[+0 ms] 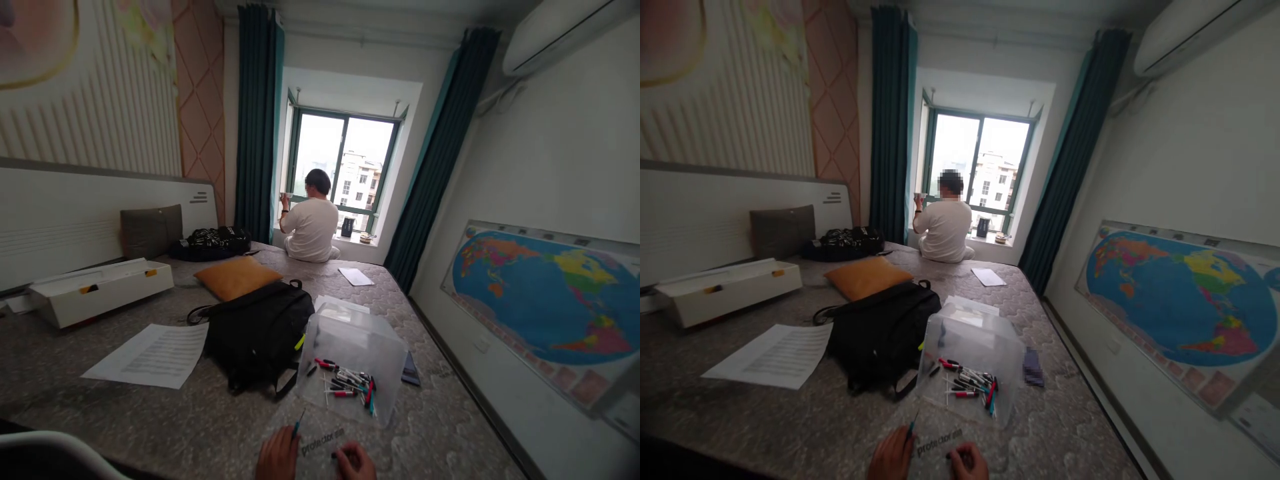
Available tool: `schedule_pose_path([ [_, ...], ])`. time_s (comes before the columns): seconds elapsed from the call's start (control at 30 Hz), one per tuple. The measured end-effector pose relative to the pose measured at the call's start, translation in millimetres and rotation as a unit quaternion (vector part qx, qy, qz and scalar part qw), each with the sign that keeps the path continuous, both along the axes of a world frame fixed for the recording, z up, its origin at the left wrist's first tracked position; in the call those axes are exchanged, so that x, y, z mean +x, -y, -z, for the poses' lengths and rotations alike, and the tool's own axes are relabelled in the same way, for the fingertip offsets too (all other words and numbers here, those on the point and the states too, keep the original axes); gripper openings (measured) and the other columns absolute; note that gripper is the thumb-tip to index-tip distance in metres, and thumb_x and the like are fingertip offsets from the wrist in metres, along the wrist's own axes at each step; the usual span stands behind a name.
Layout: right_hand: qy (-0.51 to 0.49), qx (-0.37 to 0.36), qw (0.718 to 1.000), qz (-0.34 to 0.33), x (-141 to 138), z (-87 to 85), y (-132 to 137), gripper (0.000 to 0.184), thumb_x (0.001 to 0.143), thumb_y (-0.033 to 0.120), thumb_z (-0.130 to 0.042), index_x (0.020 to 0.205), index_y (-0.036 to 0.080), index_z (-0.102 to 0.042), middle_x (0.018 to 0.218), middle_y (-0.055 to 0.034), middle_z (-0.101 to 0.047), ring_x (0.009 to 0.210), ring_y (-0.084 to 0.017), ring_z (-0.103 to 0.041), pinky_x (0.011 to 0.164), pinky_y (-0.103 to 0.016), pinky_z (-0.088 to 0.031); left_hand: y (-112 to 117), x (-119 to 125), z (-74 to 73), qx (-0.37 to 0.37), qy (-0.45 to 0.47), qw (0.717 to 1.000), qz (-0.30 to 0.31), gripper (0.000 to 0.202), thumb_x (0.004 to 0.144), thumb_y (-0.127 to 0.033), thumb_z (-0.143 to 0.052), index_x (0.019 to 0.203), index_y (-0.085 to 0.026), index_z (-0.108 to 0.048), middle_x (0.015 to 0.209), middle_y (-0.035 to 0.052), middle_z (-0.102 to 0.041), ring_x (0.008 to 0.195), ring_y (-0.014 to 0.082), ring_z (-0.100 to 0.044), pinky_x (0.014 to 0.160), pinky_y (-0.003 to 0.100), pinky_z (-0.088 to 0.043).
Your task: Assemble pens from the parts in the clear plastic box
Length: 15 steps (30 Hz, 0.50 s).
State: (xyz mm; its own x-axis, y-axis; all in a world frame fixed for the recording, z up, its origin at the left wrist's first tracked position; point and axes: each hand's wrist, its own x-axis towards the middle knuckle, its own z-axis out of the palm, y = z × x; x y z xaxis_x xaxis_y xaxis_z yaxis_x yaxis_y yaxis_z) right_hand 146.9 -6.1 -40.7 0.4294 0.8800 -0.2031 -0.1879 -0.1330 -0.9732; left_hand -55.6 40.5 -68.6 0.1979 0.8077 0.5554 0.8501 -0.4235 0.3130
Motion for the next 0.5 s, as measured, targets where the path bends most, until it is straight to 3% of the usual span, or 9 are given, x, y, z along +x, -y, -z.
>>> schedule_pose_path([
  [0.27, -0.059, 0.014, 0.998, -0.002, 13.0, 1.1, 9.9, 0.061, 0.039, 0.061, -0.084, 0.06, 0.019, -0.046, 0.047, 0.0008, -0.057, 0.043, -0.015, -0.058, 0.039, -0.021, -0.045, 7.4, 1.3, -17.1, -0.046, 0.02, 0.999, -0.005, 0.038, 0.099, -0.035, -0.034, 0.104, -0.024, -0.07, 0.102, 0.0044, -0.075, 0.095, 0.0192, -0.069, 0.084, 0.032, -0.051],
  [0.4, -0.079, 0.028, 0.996, 0.011, 9.3, -0.3, 12.0, 0.06, 0.041, 0.059, -0.086, 0.064, 0.018, -0.049, 0.052, -0.0008, -0.06, 0.047, -0.016, -0.061, 0.043, -0.022, -0.046, 7.8, 1.3, -18.8, -0.047, 0.023, 0.999, -0.003, 0.037, 0.099, -0.035, -0.035, 0.104, -0.024, -0.069, 0.103, 0.0048, -0.075, 0.095, 0.0194, -0.07, 0.084, 0.032, -0.052],
  [0.5, -0.095, 0.051, 0.993, 0.045, 6.1, 1.9, 11.5, 0.064, 0.041, 0.058, -0.088, 0.081, 0.018, -0.057, 0.059, 0.0006, -0.062, 0.048, -0.016, -0.062, 0.043, -0.022, -0.045, 7.7, 1.0, -18.0, -0.037, 0.022, 0.999, -0.003, 0.036, 0.098, -0.034, -0.035, 0.105, -0.024, -0.069, 0.103, 0.0047, -0.075, 0.095, 0.0198, -0.07, 0.084, 0.033, -0.053],
])
